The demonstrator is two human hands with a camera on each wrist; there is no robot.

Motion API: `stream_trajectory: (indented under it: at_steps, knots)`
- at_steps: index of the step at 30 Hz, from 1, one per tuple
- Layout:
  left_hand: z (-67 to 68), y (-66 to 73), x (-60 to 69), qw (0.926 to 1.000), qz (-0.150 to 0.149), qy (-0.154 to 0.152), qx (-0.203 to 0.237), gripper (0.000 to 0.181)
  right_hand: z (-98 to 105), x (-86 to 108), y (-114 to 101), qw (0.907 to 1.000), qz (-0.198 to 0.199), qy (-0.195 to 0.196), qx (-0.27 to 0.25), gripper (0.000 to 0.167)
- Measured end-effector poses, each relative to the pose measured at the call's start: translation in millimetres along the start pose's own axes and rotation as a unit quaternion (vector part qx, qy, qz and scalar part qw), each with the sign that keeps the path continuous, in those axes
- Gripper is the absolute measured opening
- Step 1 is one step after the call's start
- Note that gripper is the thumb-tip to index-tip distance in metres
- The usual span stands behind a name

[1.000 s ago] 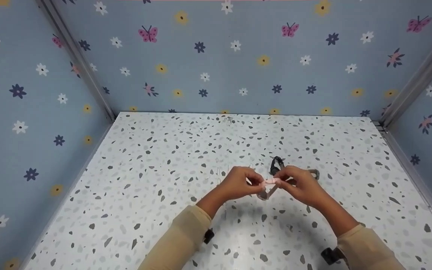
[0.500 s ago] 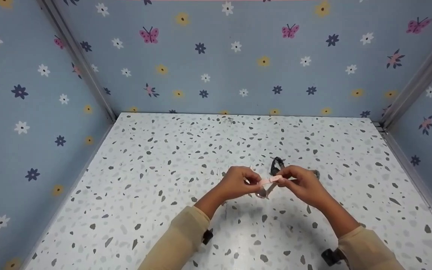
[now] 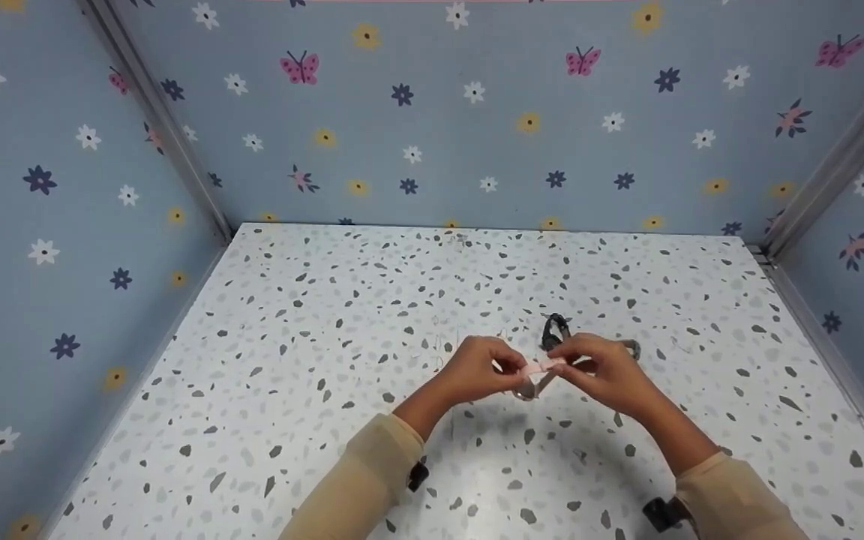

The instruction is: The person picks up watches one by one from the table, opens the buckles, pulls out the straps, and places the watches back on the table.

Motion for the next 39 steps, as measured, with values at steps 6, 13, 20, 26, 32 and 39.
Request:
stream_trajectory:
  at_steps: [6, 13, 20, 26, 32, 39]
  knots:
    - [1.1, 0.3, -0.4, 0.9999, 0.005, 0.003, 0.014, 0.007, -1.2, 1.9, 3.1, 0.9995, -0.012, -0.003, -0.030, 0.012]
    - [1.6, -3.6, 0.4, 0.9990, 0.019, 0.010, 0.040, 0.007, -2.9, 3.7, 4.9, 0.9966, -0.032, -0.009, -0.075, 0.013]
    - [5.4, -5.9, 1.4, 0.9993, 0.018, 0.015, 0.030, 0.007, -0.5, 3.6, 7.3, 0.9921, -0.055, -0.005, -0.113, 0.015]
    - [6.3, -7.6, 2.1, 0.9992, 0.025, 0.019, 0.024, 0.007, -1.9, 3.4, 12.1, 0.9876, -0.061, -0.002, -0.144, 0.018]
    - [7.4, -10.1, 3.3, 0.9988, 0.036, 0.025, 0.020, 0.007, -3.1, 3.8, 13.0, 0.9869, -0.069, 0.013, -0.145, 0.021]
    - [6.8, -10.5, 3.4, 0.9990, 0.037, 0.023, 0.009, 0.008, -4.4, 3.8, 15.8, 0.9894, -0.089, 0.019, -0.113, 0.029]
Point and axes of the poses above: each hand's wrist, its own x-axis away from the middle knuckle, its own z-axis out of the back of the hand, y = z × x, the point moved 8 cm from there along -x, towards the middle knuckle, and after that the axes turned 8 degrees about x, right-handed, at the moved point
